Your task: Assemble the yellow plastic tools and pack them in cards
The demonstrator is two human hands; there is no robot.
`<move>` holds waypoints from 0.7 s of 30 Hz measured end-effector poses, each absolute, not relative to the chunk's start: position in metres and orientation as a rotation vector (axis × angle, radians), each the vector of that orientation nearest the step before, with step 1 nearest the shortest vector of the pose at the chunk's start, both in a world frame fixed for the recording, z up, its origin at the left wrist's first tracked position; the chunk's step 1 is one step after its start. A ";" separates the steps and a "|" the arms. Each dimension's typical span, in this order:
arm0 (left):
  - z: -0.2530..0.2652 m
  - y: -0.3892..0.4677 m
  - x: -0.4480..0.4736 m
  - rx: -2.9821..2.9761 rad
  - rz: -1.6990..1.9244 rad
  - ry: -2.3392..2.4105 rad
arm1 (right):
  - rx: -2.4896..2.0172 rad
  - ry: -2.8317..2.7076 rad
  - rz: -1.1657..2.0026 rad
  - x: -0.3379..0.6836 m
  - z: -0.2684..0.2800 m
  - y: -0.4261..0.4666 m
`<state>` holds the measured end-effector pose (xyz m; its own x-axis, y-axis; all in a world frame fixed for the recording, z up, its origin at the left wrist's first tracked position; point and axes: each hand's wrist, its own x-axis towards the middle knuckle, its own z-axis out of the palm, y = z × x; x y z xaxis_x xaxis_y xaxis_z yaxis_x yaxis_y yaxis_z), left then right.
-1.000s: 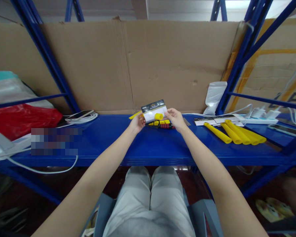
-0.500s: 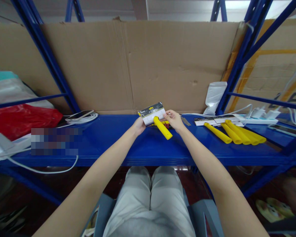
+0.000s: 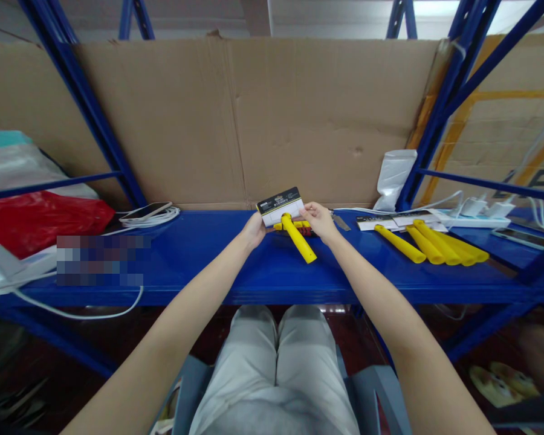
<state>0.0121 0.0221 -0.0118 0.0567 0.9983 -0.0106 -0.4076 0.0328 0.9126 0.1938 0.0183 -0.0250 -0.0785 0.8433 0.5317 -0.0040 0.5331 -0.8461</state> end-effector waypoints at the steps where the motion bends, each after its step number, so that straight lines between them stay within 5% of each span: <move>1: -0.011 0.022 0.012 0.895 1.331 0.848 | -0.764 -1.488 0.822 0.194 -0.025 0.019; 21: -0.010 0.017 0.016 0.853 1.396 0.761 | -0.876 -1.413 0.713 0.205 -0.033 0.034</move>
